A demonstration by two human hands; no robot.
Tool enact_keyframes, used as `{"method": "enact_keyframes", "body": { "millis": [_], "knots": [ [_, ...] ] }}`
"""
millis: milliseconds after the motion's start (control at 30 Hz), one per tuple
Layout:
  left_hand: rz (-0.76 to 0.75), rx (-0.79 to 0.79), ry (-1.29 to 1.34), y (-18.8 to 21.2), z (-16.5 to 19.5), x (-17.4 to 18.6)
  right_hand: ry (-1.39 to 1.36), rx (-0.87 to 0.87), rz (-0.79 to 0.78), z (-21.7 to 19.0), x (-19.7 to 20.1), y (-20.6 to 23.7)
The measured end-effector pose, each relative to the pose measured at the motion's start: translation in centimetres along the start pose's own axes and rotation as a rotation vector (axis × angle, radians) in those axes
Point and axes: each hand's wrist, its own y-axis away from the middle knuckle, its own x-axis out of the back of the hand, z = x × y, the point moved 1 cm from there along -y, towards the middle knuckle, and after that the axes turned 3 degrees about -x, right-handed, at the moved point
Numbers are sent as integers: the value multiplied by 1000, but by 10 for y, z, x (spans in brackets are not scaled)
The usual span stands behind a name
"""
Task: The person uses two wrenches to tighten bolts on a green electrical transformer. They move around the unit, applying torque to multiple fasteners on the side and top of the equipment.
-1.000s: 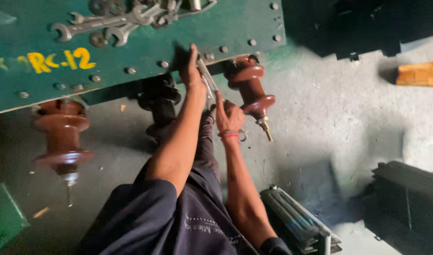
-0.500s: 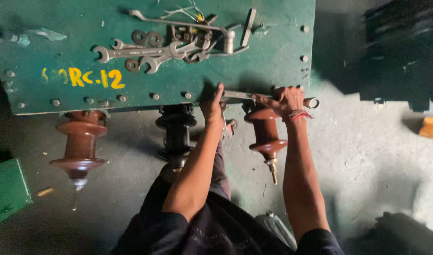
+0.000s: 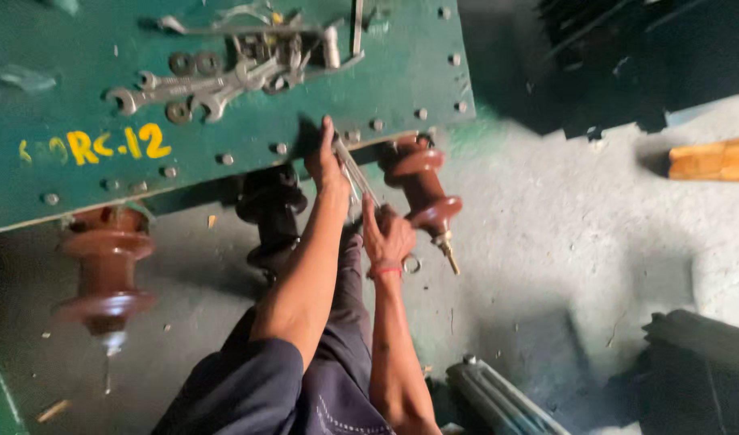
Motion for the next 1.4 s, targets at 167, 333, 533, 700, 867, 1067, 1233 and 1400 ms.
{"method": "enact_keyframes", "body": {
  "millis": [167,333,533,700,867,1067,1233,1400],
  "knots": [
    [-20,27,-59,-3,13,-1,301,466,-82,-7,11,-105],
    [-18,-38,-147,-15,12,8,423,665,-390,-33,-1,-250],
    [74,-16,-179,-13,7,2,364,533,-358,-26,-16,-208],
    [61,-18,-211,-6,-1,7,128,573,-86,-3,12,-202],
    [12,-1,-255,-8,-11,16,-241,125,-60,-1,13,-76],
    [88,70,-293,-16,5,7,34,156,-37,-10,2,-15],
    [-87,-9,-74,-18,13,12,465,749,-285,-18,-2,-213],
    [-8,-123,-214,-25,5,12,480,776,-454,-72,-33,-293]
  ]
}}
